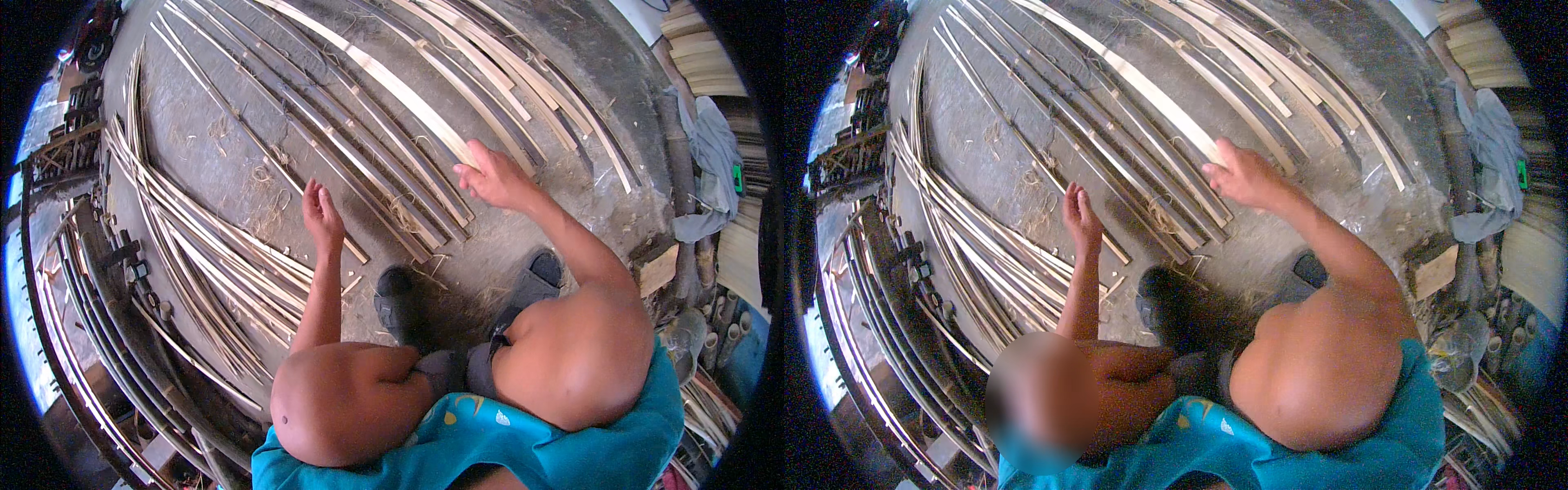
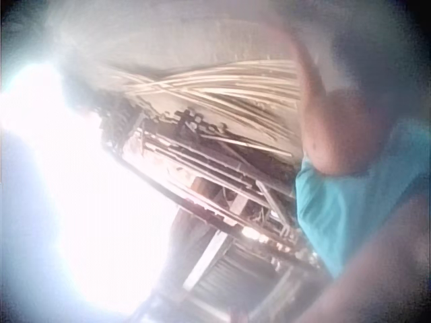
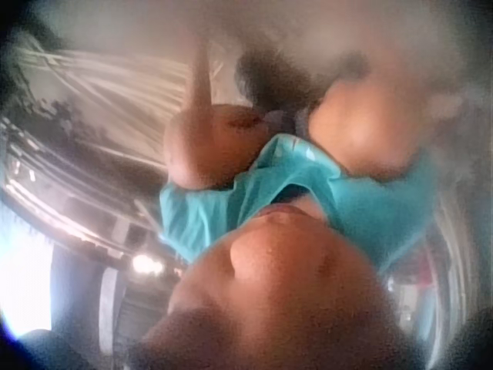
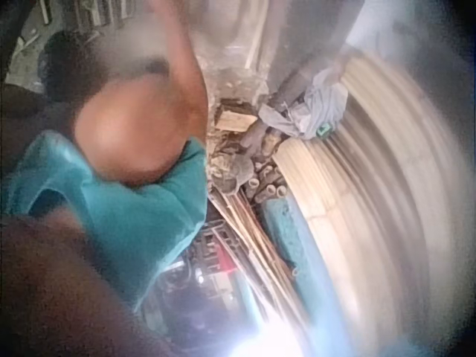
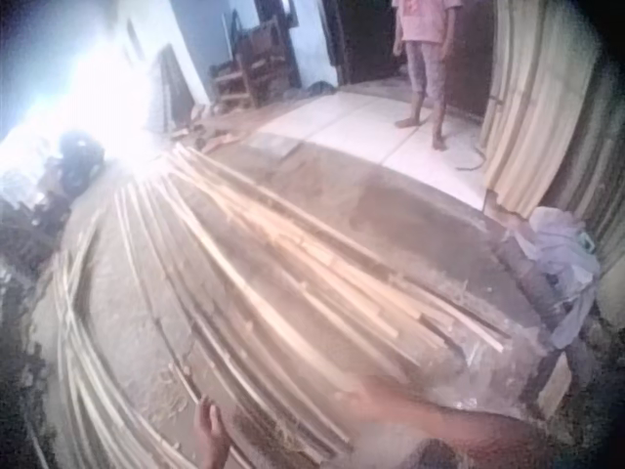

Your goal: The person sits on the floor and repeatedly picks up thin bamboo strips, inspects them, and places them into a growing pile. The person handles the strips one at a time, occasionally adjusting the pile's alignment.

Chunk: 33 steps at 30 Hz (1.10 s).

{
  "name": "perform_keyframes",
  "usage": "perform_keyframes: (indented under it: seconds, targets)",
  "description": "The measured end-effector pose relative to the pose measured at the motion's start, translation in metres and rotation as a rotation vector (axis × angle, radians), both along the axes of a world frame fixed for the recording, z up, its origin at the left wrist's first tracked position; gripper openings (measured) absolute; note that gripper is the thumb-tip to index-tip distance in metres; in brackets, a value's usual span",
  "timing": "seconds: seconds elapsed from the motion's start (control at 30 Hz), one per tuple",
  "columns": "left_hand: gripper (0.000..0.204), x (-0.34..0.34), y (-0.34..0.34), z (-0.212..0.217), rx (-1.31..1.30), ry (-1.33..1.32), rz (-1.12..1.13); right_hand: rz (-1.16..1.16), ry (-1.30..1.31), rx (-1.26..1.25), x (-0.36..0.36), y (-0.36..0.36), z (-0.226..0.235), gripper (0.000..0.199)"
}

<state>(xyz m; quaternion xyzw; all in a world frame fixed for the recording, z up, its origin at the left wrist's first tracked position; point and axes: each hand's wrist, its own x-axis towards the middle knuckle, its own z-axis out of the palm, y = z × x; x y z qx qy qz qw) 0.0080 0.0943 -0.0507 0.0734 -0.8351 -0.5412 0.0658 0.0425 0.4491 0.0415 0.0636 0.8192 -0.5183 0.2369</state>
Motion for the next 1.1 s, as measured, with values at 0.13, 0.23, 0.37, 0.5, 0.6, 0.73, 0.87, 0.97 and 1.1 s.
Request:
perform_keyframes:
  seconds: [0.13,0.23,0.37,0.5,0.6,0.73,0.87,0.97,1.1]
  targets:
    - [0.035,-0.008,-0.014,0.020,0.233,-0.015,0.027,-0.015,0.231,-0.173,0.017,-0.039,0.021,0.026]
    - [0.031,0.002,-0.019,0.025,0.232,-0.095,0.013,-0.076,0.141,-0.375,0.029,-0.068,0.010,0.027]
    - [0.032,0.013,-0.005,0.024,0.265,-0.232,-0.031,-0.120,0.002,-0.455,0.045,-0.092,-0.027,0.029]
    - [0.040,0.021,0.034,0.045,0.539,-0.467,-0.111,-0.086,-0.046,-0.453,0.065,-0.109,-0.035,0.027]
    - [0.036,0.024,0.054,0.050,0.731,-0.735,-0.241,-0.002,0.002,-0.329,0.073,-0.111,-0.039,0.029]
    - [0.024,0.026,0.075,0.055,0.792,-0.756,-0.221,0.102,0.132,-0.157,0.066,-0.085,-0.040,0.032]
    - [0.023,0.015,0.036,0.054,0.742,-0.655,-0.145,-0.145,0.201,0.004,0.033,-0.008,-0.062,0.035]
    - [0.023,0.007,0.023,0.055,0.782,-0.542,0.045,-0.234,0.365,0.574,0.029,0.060,-0.064,0.046]
    - [0.025,0.006,0.021,0.065,0.733,-0.497,0.121,-0.169,0.327,0.779,0.037,0.082,-0.052,0.056]
